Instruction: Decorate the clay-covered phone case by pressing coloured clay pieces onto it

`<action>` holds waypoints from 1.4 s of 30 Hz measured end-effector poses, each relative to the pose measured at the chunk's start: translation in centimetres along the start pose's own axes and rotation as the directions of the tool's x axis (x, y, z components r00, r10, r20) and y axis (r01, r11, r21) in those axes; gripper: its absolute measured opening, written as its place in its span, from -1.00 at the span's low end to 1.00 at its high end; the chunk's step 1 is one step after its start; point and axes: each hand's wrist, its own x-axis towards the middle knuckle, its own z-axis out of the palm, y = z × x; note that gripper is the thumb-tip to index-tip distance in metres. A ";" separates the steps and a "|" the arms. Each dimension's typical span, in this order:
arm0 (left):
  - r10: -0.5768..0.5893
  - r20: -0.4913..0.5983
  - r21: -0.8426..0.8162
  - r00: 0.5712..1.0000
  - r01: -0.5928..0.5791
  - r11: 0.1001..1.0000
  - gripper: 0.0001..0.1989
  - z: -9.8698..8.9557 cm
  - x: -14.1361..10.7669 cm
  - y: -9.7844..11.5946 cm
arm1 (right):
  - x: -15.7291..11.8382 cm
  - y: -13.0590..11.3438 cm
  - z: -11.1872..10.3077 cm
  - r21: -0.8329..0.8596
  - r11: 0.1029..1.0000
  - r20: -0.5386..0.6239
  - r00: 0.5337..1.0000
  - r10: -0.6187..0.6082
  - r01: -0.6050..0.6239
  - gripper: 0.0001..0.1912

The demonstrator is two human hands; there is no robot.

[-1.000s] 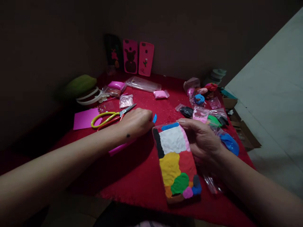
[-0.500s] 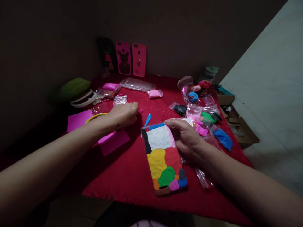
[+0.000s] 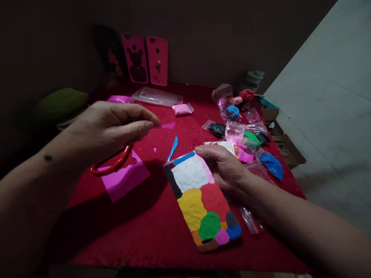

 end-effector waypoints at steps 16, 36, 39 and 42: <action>-0.133 0.401 -0.102 0.907 0.189 0.977 -0.79 1.3 -0.6 1.2 | -0.1 0.4 -0.5 -0.092 0.992 0.162 0.984 -0.073 0.088 -0.77; -0.110 0.368 -0.113 0.923 0.162 0.980 -0.79 2.1 -0.4 0.9 | 0.0 0.4 -0.7 -0.181 0.979 0.167 0.984 -0.061 0.091 -0.77; -0.121 0.377 -0.102 0.918 0.171 0.980 -0.80 2.2 -0.3 1.1 | -0.1 0.4 -0.6 -0.191 0.978 0.160 0.986 -0.057 0.087 -0.76; -0.120 0.421 -0.093 0.899 0.175 0.980 -0.80 2.2 -0.2 1.3 | -0.2 0.5 -0.5 -0.202 0.975 0.155 0.986 -0.060 0.091 -0.76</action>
